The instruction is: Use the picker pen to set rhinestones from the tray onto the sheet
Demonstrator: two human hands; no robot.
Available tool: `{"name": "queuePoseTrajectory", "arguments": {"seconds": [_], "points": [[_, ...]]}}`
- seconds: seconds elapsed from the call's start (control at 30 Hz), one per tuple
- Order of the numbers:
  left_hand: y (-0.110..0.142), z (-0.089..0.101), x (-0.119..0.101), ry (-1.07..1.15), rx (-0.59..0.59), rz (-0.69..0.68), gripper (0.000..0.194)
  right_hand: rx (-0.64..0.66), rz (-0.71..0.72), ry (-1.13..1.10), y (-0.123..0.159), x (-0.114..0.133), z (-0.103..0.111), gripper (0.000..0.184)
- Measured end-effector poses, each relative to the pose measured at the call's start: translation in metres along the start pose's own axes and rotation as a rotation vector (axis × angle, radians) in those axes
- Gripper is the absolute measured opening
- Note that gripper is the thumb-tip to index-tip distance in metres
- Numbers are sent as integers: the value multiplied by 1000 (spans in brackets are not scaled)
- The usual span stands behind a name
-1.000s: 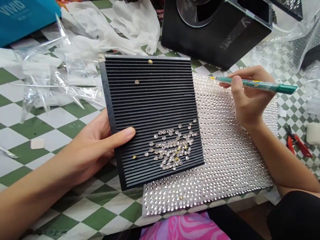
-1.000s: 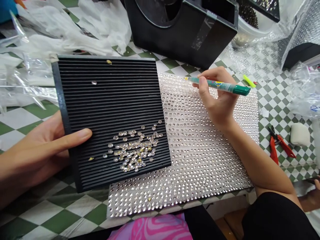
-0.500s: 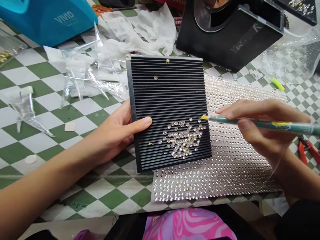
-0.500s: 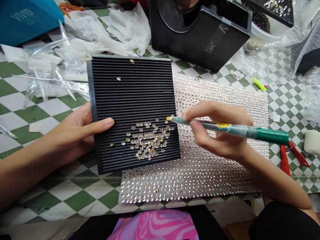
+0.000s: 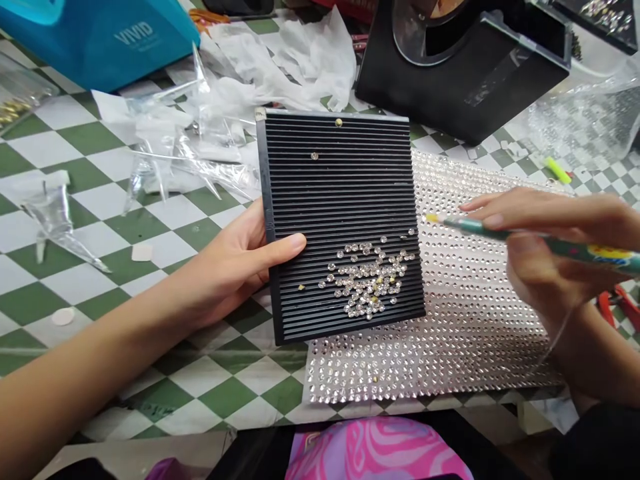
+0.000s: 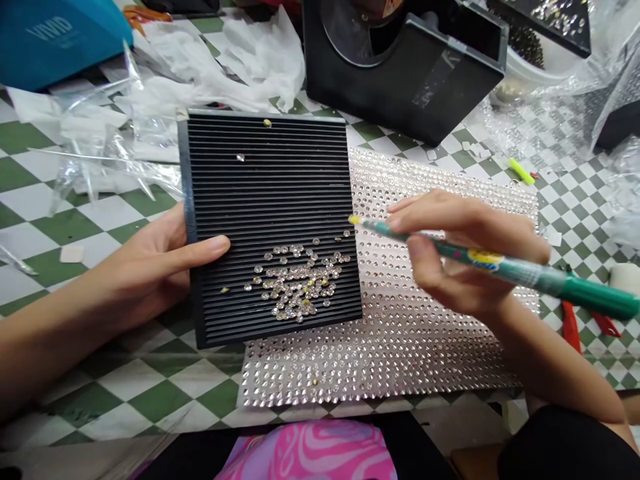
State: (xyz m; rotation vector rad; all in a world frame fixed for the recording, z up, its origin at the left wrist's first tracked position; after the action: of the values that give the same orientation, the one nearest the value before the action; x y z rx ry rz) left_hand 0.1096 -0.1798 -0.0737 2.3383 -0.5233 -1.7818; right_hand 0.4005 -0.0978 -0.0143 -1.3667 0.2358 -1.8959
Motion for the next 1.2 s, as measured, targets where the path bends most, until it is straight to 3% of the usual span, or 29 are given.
{"name": "queuePoseTrajectory", "arguments": {"seconds": [0.1, 0.2, 0.4, 0.77, 0.93, 1.03, 1.1, 1.2], "points": [[-1, 0, 0, -4, -7, 5, 42, -221, 136, 134, -5, -17, 2, 18], [-1, 0, -1, -18, -21, 28, 47, -299, 157, 79, -12, -43, 3, 17], [0, -2, -4, -52, -39, 60, 56, -271, 38, 74, -17, -80, 10, 5], [1, -2, -3, -27, -26, 56, 48, -195, -61, 103, -16, -87, 11, 18], [1, -2, -4, -29, -25, 45, 48, -226, 12, 75, -18, -80, 12, 12], [1, -2, -4, -18, -2, 31, 49, -243, 87, 2, -17, -62, 7, 4], [1, -2, -5, -17, 13, 25, 47, -262, 140, -11, -15, -44, 3, 9], [1, -4, -6, -16, 16, 19, 44, -119, 162, 34, -9, -18, -7, 20]]}}
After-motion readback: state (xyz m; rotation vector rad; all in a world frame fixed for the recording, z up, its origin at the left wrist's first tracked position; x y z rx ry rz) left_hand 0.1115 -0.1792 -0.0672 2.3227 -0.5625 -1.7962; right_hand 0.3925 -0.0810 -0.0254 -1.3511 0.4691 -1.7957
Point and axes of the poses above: each hand's wrist, its own y-axis away from the middle knuckle, its own z-axis out of the back of the hand, x = y × z, the point moved 1 cm from there along -y, towards the middle knuckle, and after that the axes turned 12 degrees about -y, right-handed, at the moved point
